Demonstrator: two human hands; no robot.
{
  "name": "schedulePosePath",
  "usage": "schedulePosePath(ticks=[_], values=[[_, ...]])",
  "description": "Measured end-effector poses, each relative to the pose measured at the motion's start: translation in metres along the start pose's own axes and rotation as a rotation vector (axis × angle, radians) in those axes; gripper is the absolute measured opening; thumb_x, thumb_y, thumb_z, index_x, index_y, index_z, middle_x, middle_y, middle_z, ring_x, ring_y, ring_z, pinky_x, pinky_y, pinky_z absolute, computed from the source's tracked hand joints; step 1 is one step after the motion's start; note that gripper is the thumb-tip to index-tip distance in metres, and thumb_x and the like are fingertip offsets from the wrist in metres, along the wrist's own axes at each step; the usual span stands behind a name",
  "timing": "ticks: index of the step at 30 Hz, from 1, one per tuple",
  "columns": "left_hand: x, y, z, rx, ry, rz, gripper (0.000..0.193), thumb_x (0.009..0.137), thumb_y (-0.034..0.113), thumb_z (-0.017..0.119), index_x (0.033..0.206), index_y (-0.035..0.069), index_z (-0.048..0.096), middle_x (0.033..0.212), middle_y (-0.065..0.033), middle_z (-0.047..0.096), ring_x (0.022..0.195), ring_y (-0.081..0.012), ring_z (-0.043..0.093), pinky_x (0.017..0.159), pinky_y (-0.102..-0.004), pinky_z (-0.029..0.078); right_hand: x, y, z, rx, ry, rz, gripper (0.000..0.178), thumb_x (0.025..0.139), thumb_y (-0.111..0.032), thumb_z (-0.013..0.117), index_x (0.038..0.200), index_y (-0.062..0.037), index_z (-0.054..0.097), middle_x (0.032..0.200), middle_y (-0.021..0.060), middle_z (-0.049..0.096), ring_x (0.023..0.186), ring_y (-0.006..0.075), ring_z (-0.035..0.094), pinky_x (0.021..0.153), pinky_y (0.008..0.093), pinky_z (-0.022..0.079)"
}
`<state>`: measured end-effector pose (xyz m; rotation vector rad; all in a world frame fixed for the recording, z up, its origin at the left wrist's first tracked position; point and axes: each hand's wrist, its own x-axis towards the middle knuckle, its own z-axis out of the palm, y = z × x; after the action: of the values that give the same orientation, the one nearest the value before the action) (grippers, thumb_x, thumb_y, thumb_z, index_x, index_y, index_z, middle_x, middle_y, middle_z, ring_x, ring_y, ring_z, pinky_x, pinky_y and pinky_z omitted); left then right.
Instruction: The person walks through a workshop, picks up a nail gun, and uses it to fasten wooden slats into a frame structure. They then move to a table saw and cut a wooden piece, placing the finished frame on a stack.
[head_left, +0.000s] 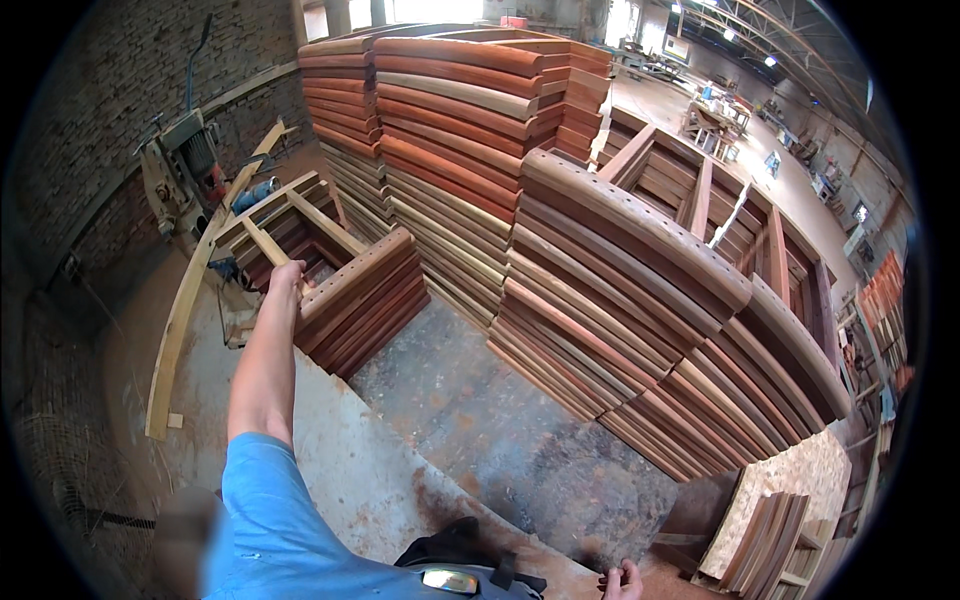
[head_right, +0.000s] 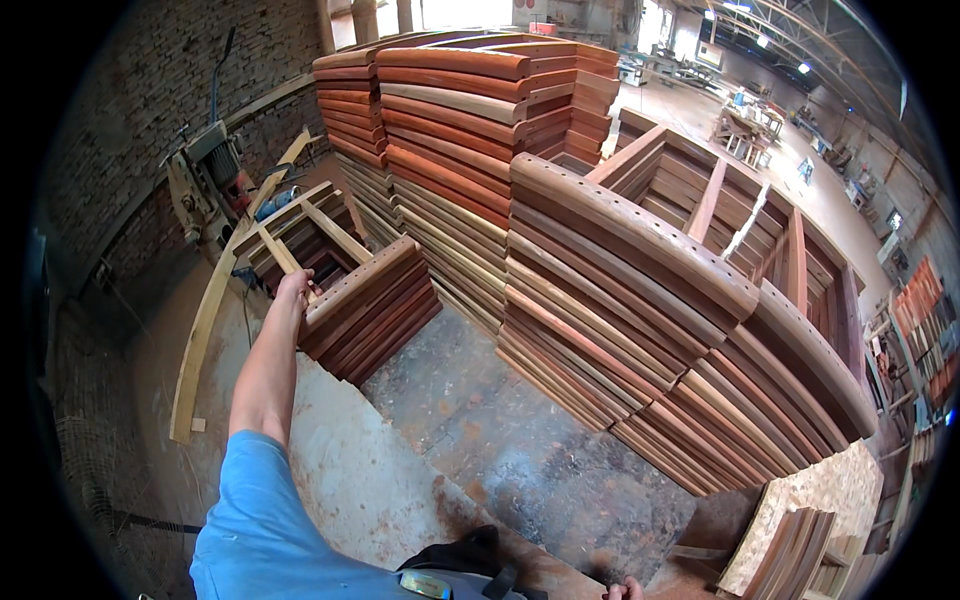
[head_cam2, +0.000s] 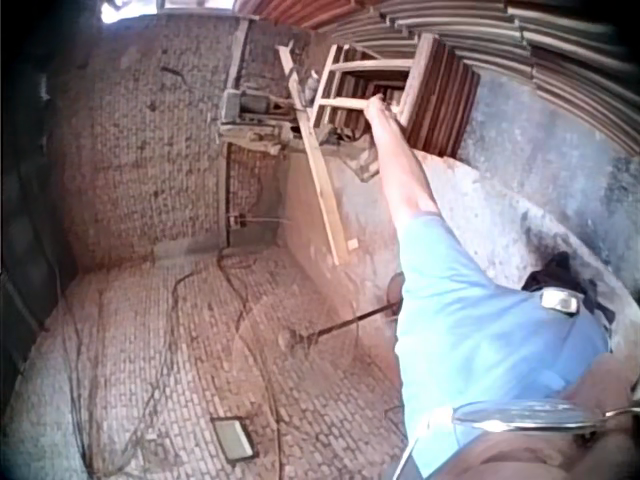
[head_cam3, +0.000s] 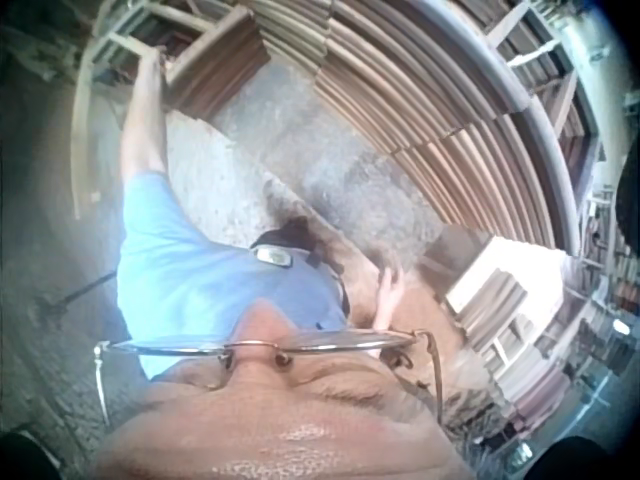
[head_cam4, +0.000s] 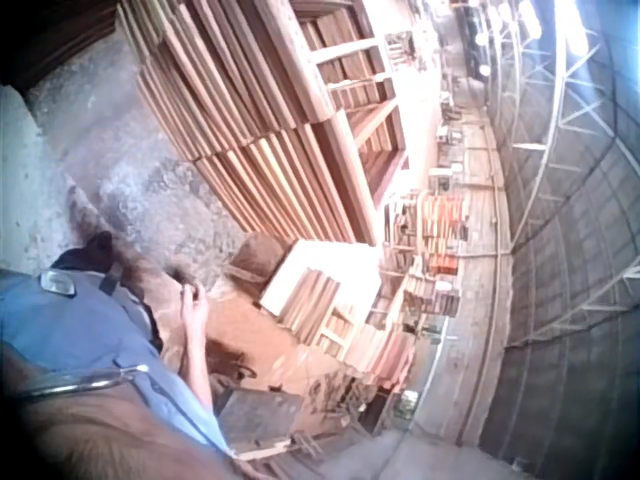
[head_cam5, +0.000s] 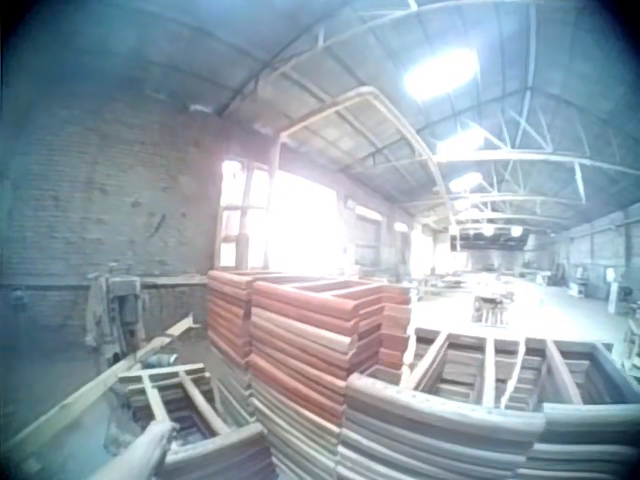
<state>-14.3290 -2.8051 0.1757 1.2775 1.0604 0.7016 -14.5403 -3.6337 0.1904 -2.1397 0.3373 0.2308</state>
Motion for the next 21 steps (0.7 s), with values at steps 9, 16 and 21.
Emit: schedulePosePath(ticks=[9, 16, 21], values=[[-0.04, 0.031, -0.024, 1.15, -0.11, 0.152, 0.057, 0.089, 0.045, 0.044, 0.109, -0.003, 0.068, 0.12, -0.0247, 0.062, 0.115, -0.0374, 0.058, 0.099, -0.0437, 0.044, 0.015, 0.014, 0.028, 0.017, -0.026, 0.036, 0.043, 0.094, -0.027, 0.061, 0.12, 0.007, 0.056, 0.089, 0.0154, 0.065, 0.077, 0.0218, 0.061, 0.071, 0.0339, 0.051], [-0.041, 0.028, -0.011, 1.107, 0.033, 0.176, 0.049, 0.087, 0.032, 0.041, 0.107, -0.004, 0.067, 0.116, -0.0261, 0.062, 0.114, -0.0385, 0.059, 0.097, -0.0462, 0.045, 0.018, 0.006, 0.038, -0.028, -0.071, 0.08, 0.041, 0.095, -0.03, 0.059, 0.114, 0.0066, 0.059, 0.091, 0.0191, 0.066, 0.077, 0.0228, 0.062, 0.071, 0.0353, 0.051], [-0.024, 0.019, 0.012, 1.338, -0.058, 0.441, 0.045, 0.088, 0.036, 0.04, 0.095, 0.007, 0.073, 0.103, -0.0173, 0.069, 0.098, -0.0355, 0.064, 0.087, -0.0439, 0.047, 0.012, 0.02, 0.024, -0.01, -0.046, 0.152, 0.041, 0.094, -0.031, 0.06, 0.114, 0.0043, 0.06, 0.093, 0.0184, 0.067, 0.083, 0.0235, 0.062, 0.075, 0.0352, 0.05]])
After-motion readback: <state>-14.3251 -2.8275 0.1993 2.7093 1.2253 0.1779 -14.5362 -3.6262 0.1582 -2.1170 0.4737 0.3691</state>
